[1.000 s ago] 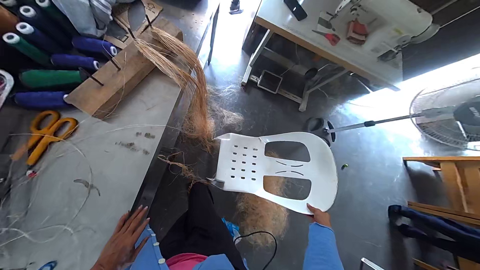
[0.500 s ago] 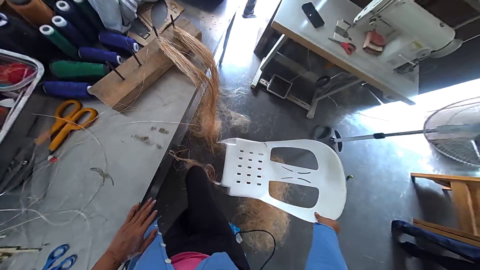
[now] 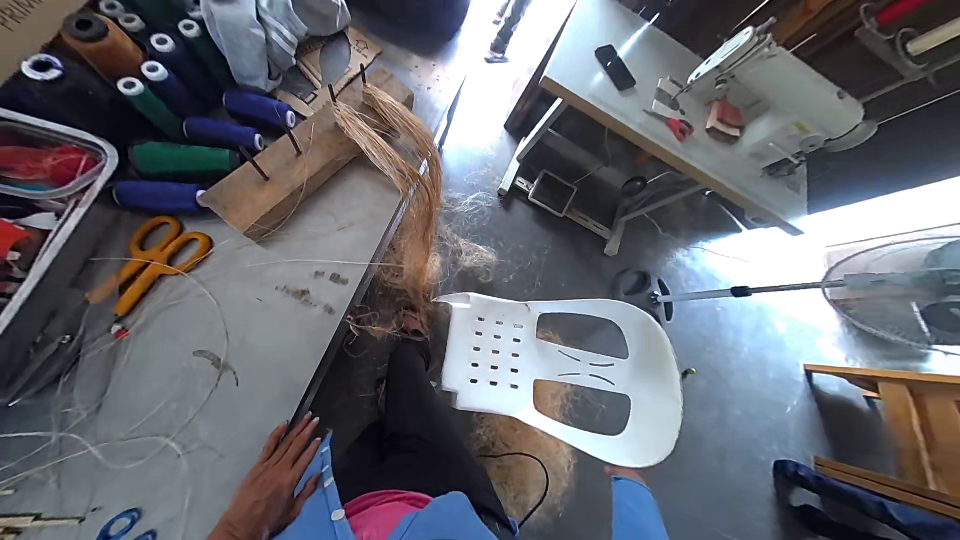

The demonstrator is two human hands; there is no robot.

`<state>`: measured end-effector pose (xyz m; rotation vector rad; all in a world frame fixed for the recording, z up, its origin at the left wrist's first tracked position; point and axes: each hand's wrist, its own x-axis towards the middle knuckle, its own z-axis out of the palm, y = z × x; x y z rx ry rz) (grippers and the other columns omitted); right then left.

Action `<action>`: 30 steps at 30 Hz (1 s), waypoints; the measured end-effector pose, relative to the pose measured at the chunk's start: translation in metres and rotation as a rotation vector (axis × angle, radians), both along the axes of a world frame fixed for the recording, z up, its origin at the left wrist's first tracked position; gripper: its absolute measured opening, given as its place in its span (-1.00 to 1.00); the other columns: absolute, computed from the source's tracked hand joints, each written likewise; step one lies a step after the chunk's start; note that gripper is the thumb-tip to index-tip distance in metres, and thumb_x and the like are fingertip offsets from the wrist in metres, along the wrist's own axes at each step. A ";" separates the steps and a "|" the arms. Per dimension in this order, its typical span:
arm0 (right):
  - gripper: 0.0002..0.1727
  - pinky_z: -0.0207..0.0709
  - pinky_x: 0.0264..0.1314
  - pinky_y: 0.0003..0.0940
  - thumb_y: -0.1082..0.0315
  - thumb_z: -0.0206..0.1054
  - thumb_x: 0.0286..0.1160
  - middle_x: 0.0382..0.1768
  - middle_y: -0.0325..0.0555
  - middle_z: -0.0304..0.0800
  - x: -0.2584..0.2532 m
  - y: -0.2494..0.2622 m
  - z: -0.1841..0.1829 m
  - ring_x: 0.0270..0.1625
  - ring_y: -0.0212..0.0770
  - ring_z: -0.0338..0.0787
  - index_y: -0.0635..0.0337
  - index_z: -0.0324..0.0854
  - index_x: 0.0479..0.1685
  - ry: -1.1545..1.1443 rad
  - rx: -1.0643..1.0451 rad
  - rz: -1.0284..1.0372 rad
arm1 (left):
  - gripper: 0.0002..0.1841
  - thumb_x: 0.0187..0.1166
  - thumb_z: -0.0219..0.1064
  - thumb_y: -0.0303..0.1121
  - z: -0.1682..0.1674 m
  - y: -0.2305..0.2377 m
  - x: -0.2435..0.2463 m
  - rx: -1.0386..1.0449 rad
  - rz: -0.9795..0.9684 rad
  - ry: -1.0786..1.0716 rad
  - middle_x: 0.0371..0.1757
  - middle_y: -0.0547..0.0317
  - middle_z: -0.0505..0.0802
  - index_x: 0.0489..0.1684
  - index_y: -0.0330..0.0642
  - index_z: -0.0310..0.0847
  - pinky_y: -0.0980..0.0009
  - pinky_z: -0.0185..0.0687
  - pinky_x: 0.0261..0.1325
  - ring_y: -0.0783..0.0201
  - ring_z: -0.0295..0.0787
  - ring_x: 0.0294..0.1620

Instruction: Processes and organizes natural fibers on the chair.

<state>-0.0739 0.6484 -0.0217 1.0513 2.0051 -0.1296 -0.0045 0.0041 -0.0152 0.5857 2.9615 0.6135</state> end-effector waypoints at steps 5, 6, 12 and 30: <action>-0.53 0.55 0.36 -0.14 0.32 -0.05 0.89 0.35 0.40 0.62 -0.033 -0.175 0.135 0.29 0.05 0.71 0.60 0.39 0.49 -0.106 -0.416 0.140 | -0.49 0.68 0.15 -0.09 -0.003 -0.003 0.001 0.036 -0.006 -0.047 0.49 -0.32 0.69 0.21 -0.40 0.74 -0.27 0.31 0.58 -0.30 0.55 0.58; -0.50 0.41 0.58 -0.18 0.36 -0.09 0.90 0.58 0.29 0.49 -0.064 -0.221 0.164 0.53 0.00 0.60 0.49 0.28 0.66 -0.261 -0.455 0.197 | -0.49 0.68 0.15 -0.09 -0.005 -0.004 0.002 0.036 -0.006 -0.043 0.48 -0.33 0.69 0.22 -0.41 0.74 -0.27 0.33 0.57 -0.31 0.56 0.57; -0.55 0.31 0.68 -0.18 0.33 0.03 0.85 0.46 0.31 0.61 -0.057 -0.238 0.041 0.54 0.01 0.59 0.54 0.49 0.47 -0.080 -0.673 0.392 | -0.52 0.68 0.13 -0.15 -0.010 -0.003 0.001 0.034 0.002 -0.006 0.45 -0.29 0.73 0.19 -0.42 0.75 -0.21 0.39 0.56 -0.25 0.61 0.54; 0.14 0.23 0.73 0.24 0.13 0.77 0.09 0.61 0.40 0.42 -0.271 -0.392 -0.052 0.67 0.31 0.42 0.25 0.21 0.79 0.077 -0.840 0.918 | -0.57 0.31 0.30 -0.72 -0.011 -0.003 0.008 -0.082 -0.024 0.043 0.46 -0.17 0.74 0.21 -0.42 0.74 -0.01 0.39 0.64 -0.06 0.59 0.59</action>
